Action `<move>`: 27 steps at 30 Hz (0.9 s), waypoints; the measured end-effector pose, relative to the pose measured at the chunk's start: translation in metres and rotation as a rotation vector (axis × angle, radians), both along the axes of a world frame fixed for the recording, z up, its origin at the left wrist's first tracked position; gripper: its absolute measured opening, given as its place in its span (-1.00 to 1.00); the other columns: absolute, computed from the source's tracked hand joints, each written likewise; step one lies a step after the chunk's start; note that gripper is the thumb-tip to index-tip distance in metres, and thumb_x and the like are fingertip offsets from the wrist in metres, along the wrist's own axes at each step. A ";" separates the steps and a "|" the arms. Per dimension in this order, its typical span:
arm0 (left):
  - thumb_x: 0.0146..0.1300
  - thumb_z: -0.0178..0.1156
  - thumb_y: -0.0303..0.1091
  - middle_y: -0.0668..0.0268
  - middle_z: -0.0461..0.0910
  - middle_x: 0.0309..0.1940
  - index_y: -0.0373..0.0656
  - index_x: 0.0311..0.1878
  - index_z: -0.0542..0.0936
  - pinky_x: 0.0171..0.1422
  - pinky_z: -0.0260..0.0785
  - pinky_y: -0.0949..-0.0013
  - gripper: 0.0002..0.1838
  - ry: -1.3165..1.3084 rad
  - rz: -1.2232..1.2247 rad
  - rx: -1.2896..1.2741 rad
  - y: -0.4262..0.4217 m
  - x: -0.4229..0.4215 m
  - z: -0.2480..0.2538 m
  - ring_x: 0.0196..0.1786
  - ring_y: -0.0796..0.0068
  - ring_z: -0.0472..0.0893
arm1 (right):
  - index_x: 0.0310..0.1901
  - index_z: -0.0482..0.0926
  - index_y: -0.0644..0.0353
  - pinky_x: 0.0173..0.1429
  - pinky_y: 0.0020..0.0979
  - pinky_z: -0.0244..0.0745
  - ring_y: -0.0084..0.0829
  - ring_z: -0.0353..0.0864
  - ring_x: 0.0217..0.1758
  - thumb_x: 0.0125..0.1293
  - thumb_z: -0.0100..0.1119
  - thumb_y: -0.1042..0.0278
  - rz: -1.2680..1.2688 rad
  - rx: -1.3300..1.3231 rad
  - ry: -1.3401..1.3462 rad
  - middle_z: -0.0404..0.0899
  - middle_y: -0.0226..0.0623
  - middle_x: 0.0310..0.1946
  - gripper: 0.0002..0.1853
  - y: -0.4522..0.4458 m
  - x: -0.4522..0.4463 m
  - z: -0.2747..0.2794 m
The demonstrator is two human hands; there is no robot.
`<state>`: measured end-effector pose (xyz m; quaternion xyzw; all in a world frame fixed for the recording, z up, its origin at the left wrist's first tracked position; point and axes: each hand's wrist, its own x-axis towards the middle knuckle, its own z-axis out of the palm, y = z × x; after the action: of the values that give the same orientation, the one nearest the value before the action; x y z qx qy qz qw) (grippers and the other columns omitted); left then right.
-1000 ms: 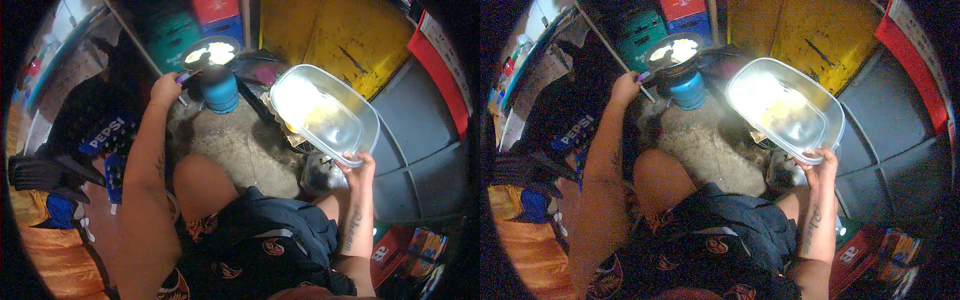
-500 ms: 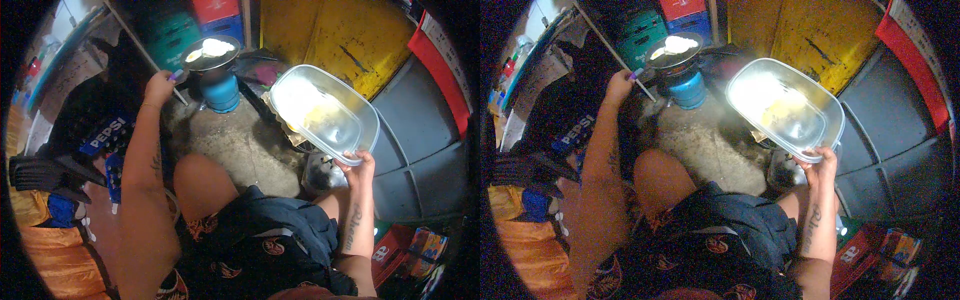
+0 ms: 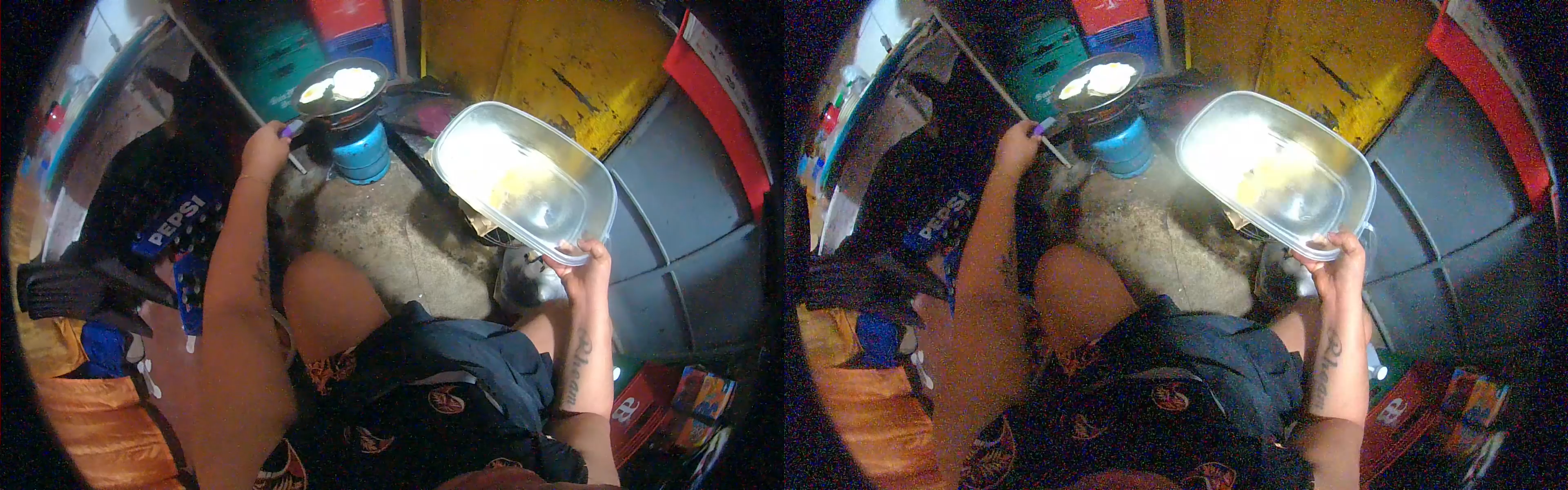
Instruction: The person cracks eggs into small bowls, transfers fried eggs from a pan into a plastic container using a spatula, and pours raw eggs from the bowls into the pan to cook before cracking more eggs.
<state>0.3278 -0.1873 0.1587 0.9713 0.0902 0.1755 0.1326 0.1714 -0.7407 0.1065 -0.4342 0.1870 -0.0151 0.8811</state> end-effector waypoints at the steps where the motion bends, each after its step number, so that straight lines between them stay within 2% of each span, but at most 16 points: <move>1: 0.22 0.26 -0.24 -0.01 0.64 -0.02 -0.08 0.08 0.63 0.14 0.44 0.07 -0.64 -0.001 0.013 -0.020 0.001 0.001 -0.001 0.07 -0.04 0.61 | 0.08 0.33 0.37 -0.21 0.05 0.78 0.09 0.66 -0.19 -0.02 0.15 0.33 0.000 0.002 0.009 0.51 0.09 -0.15 -0.43 0.002 -0.001 0.002; 6: 0.23 0.25 -0.23 0.00 0.64 -0.01 -0.04 0.09 0.62 0.14 0.44 0.08 -0.65 0.002 0.052 -0.018 -0.003 -0.003 0.004 0.07 -0.06 0.61 | 0.04 0.34 0.33 -0.18 0.06 0.78 0.08 0.65 -0.17 -0.01 0.15 0.33 -0.001 0.004 0.045 0.49 0.08 -0.13 -0.47 0.002 0.000 0.003; 9: 0.24 0.25 -0.22 0.00 0.64 -0.02 -0.05 0.09 0.62 0.14 0.44 0.08 -0.64 0.017 0.080 -0.036 -0.004 -0.003 0.004 0.07 -0.06 0.61 | 0.16 0.29 0.49 -0.19 -0.04 0.77 0.05 0.69 -0.16 0.02 0.15 0.34 0.012 -0.006 0.014 0.54 0.17 -0.05 -0.36 0.005 -0.002 0.003; 18: 0.23 0.25 -0.21 0.00 0.65 -0.02 -0.08 0.06 0.64 0.14 0.45 0.08 -0.65 0.002 0.105 -0.028 -0.004 -0.004 0.014 0.07 -0.05 0.61 | 0.04 0.34 0.47 -0.27 -0.03 0.78 0.00 0.70 -0.29 0.02 0.15 0.37 -0.003 0.004 0.025 0.57 0.02 -0.23 -0.47 0.007 -0.002 -0.005; 21: 0.23 0.25 -0.22 0.01 0.64 0.01 -0.08 0.07 0.64 0.15 0.44 0.09 -0.65 -0.132 0.067 -0.076 0.009 0.002 0.023 0.09 -0.03 0.61 | 0.00 0.35 0.47 -0.28 -0.02 0.78 0.00 0.69 -0.31 0.02 0.15 0.37 -0.018 -0.016 0.023 0.56 0.01 -0.25 -0.50 0.013 -0.004 -0.001; 27: 0.24 0.24 -0.21 0.05 0.65 0.02 -0.11 0.08 0.64 0.18 0.44 0.13 -0.63 -0.140 0.090 -0.117 0.021 0.004 0.022 0.09 0.00 0.62 | -0.01 0.34 0.49 -0.30 -0.01 0.77 -0.03 0.68 -0.32 0.02 0.13 0.36 -0.016 0.008 0.035 0.54 -0.01 -0.28 -0.50 0.018 -0.004 -0.004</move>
<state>0.3321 -0.1665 0.1807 0.9423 0.1345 0.2431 0.1870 0.1678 -0.7231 0.1023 -0.4293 0.2056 -0.0137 0.8793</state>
